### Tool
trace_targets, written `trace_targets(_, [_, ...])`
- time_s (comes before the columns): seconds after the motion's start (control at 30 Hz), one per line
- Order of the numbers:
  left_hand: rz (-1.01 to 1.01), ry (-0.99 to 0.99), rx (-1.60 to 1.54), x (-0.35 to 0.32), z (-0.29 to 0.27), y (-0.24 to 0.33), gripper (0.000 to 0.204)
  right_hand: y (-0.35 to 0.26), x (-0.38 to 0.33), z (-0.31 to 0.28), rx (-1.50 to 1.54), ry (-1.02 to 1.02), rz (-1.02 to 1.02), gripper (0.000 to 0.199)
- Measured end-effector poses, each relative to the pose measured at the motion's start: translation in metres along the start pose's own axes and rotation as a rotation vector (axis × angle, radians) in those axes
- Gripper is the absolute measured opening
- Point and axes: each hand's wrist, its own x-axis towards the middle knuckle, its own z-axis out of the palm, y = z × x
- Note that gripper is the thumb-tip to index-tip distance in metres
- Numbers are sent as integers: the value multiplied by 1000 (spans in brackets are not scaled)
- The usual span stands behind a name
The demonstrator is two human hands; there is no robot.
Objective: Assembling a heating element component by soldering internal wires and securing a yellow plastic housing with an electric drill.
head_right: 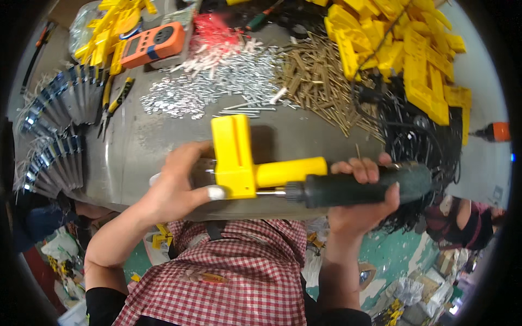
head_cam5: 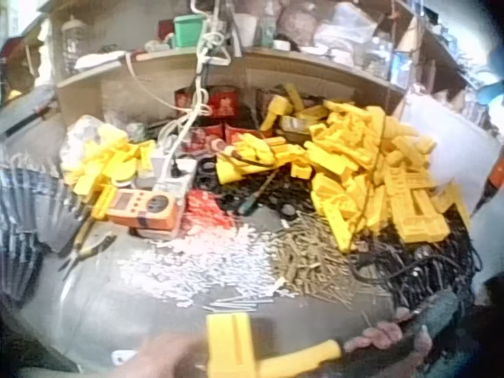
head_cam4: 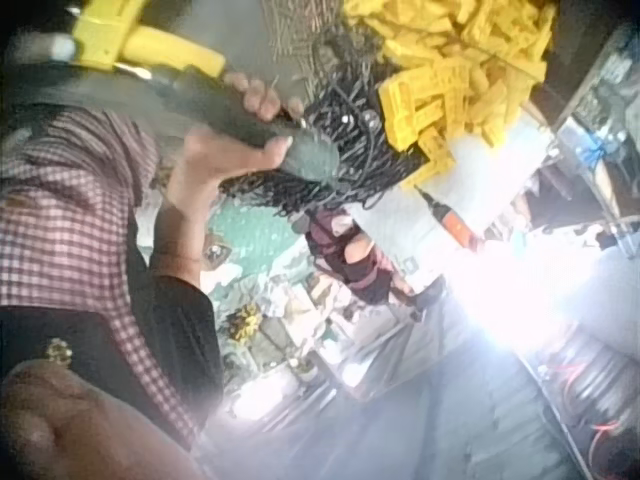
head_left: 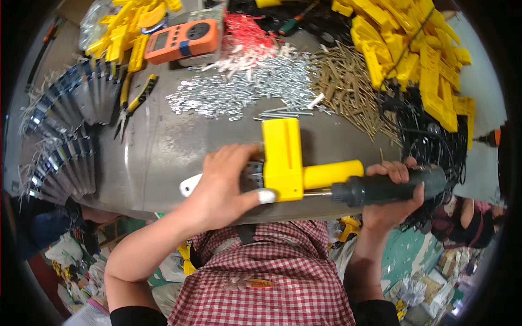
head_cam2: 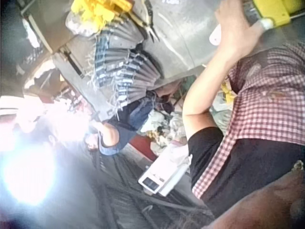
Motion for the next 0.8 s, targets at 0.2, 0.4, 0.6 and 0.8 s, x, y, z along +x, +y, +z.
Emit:
trace_targets(0.2, [42, 67, -145, 10, -3, -12, 48, -4, -5, -3, -78, 22, -11, 48])
trace_targets(0.4, [146, 411, 521, 42, -7, -38, 17, -2, -4, -3, -86, 7, 5, 50])
trace_targets(0.6, [357, 245, 695, 50, -20, -37, 17, -2, -3, 0, -97, 8, 6, 50])
trace_targets(0.8, [499, 192, 636, 51, -29, -41, 16, -2, -2, -1, -81, 2, 8, 49])
